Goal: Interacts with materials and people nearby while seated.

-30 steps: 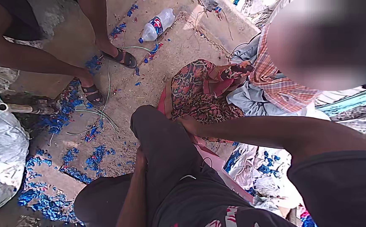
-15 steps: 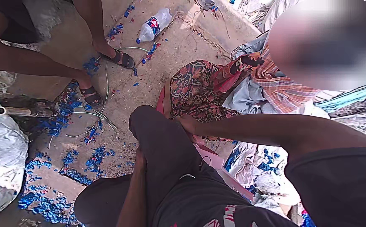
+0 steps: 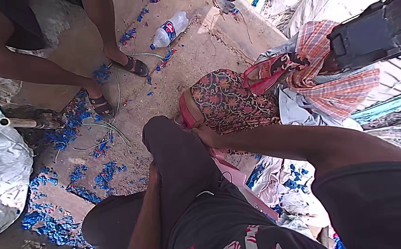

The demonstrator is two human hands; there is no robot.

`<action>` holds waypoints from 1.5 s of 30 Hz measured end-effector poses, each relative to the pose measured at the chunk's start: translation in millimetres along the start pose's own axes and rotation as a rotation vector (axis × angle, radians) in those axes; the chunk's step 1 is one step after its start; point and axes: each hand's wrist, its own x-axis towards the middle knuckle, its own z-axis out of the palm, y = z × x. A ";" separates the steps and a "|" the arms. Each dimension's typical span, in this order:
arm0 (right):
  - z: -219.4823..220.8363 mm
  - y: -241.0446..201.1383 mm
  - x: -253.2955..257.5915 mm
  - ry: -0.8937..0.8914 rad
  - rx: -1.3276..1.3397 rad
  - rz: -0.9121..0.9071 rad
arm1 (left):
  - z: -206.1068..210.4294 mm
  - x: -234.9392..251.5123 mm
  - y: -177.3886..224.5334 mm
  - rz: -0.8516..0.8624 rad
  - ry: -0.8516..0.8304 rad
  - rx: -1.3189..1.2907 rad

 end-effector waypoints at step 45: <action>-68.8 -11.7 -114.9 -0.345 -0.215 -0.015 | -29.2 37.0 -43.5 0.200 -0.049 0.262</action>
